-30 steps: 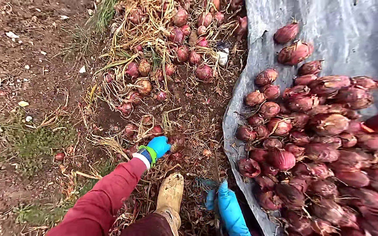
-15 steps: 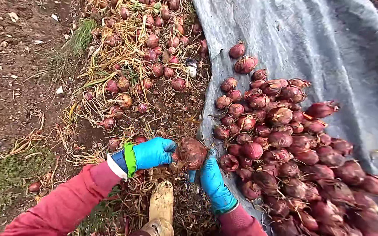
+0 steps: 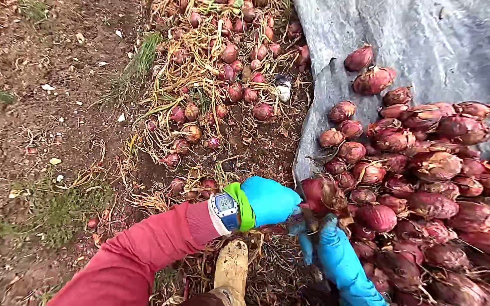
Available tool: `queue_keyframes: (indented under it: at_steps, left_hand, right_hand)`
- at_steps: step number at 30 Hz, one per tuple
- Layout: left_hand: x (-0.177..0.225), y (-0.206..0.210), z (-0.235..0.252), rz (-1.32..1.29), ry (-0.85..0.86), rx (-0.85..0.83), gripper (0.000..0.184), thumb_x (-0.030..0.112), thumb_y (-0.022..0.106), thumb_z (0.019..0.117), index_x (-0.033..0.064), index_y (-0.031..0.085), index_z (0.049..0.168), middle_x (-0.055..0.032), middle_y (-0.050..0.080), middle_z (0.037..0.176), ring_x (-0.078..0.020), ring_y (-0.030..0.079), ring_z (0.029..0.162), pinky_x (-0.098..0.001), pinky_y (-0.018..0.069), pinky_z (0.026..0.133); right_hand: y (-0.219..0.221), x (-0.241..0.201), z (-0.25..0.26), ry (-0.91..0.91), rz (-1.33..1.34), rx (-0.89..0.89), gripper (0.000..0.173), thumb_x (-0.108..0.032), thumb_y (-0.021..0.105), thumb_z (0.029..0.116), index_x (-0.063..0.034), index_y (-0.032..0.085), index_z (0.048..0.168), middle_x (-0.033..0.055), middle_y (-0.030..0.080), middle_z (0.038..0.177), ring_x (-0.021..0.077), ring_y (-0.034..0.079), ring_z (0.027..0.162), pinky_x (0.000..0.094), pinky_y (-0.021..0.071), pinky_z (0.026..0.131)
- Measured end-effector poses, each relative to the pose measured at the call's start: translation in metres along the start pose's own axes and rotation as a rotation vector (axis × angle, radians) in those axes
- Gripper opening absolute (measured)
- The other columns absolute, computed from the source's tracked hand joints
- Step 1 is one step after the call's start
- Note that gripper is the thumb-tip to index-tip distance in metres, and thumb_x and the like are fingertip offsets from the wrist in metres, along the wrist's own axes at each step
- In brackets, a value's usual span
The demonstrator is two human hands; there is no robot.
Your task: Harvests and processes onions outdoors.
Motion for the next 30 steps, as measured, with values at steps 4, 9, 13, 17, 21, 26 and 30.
queue_keyframes:
  at_steps: [4, 9, 13, 17, 21, 26, 30]
  left_hand:
    - [-0.146, 0.001, -0.025, -0.306, -0.481, 0.298, 0.04, 0.056, 0.054, 0.1029, 0.0235, 0.074, 0.114, -0.0056, 0.075, 0.103, -0.0276, 0.071, 0.101, -0.0601, 0.0555, 0.086]
    - [-0.246, 0.149, -0.013, -0.282, -0.761, 0.271, 0.06, 0.04, 0.084, 0.0789, 0.0107, 0.068, 0.129, -0.0202, 0.065, 0.13, -0.0388, 0.065, 0.118, -0.0611, 0.0565, 0.095]
    - [-0.259, 0.198, 0.001, -0.265, -0.797, 0.027, 0.07, 0.026, 0.083, 0.0844, -0.0017, 0.054, 0.141, -0.0313, 0.054, 0.141, -0.0464, 0.065, 0.116, -0.0641, 0.0573, 0.092]
    - [-0.251, 0.173, -0.013, -0.096, -0.631, -0.235, 0.051, 0.051, 0.068, 0.0949, 0.0004, 0.071, 0.103, -0.0221, 0.072, 0.105, -0.0406, 0.07, 0.102, -0.0664, 0.056, 0.085]
    - [-0.22, 0.123, -0.019, -0.235, -0.551, -0.174, 0.063, 0.068, 0.06, 0.0947, 0.008, 0.073, 0.108, -0.0167, 0.072, 0.104, -0.0359, 0.069, 0.104, -0.0636, 0.0541, 0.09]
    - [-0.15, 0.066, -0.028, -0.675, -0.306, 0.172, 0.043, 0.051, 0.071, 0.0956, 0.0079, 0.072, 0.098, -0.0086, 0.069, 0.086, -0.022, 0.067, 0.081, -0.0481, 0.0555, 0.077]
    - [-0.129, -0.005, -0.073, -1.234, -0.006, 0.651, 0.014, 0.025, 0.074, 0.0911, 0.0138, 0.066, 0.088, 0.0053, 0.058, 0.062, -0.0033, 0.049, 0.048, -0.0213, 0.0417, 0.044]
  right_hand:
    - [-0.059, 0.0, -0.016, 0.002, 0.281, 0.35, 0.087, -0.073, -0.005, 0.0975, -0.0133, 0.057, 0.086, 0.0025, 0.049, 0.049, 0.0185, 0.05, 0.038, 0.0372, 0.047, 0.036]
    - [-0.015, 0.05, -0.043, 0.154, 0.215, 0.237, 0.091, -0.072, -0.005, 0.0982, -0.0089, 0.06, 0.089, 0.0054, 0.054, 0.053, 0.0198, 0.053, 0.04, 0.038, 0.0506, 0.038]
    - [0.023, 0.094, -0.046, 0.29, 0.101, 0.162, 0.09, -0.064, -0.005, 0.1017, -0.005, 0.061, 0.088, 0.0077, 0.058, 0.055, 0.022, 0.057, 0.042, 0.0394, 0.0531, 0.041]
    - [0.043, 0.122, -0.042, 0.417, 0.111, 0.075, 0.092, -0.065, -0.005, 0.1017, -0.0038, 0.062, 0.091, 0.0098, 0.058, 0.055, 0.0224, 0.056, 0.041, 0.0387, 0.0514, 0.039]
    - [0.061, 0.133, -0.028, 0.515, 0.172, -0.018, 0.093, -0.064, -0.005, 0.1024, -0.0011, 0.064, 0.099, 0.012, 0.058, 0.056, 0.0246, 0.057, 0.043, 0.0409, 0.0534, 0.042]
    - [0.074, 0.104, -0.015, 0.392, 0.17, -0.122, 0.092, -0.067, 0.0, 0.1015, -0.0012, 0.065, 0.095, 0.0109, 0.06, 0.058, 0.0225, 0.06, 0.046, 0.0384, 0.0559, 0.047]
    - [0.082, 0.035, 0.005, 0.116, 0.176, -0.185, 0.092, -0.089, 0.025, 0.087, -0.008, 0.066, 0.096, 0.0055, 0.061, 0.058, 0.0182, 0.061, 0.045, 0.0359, 0.057, 0.047]
Point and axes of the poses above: each hand's wrist, its own z-axis towards the middle knuckle, its own y-axis out of the palm, x = y × z, the point moved 9 cm from there along z, towards the middle knuckle
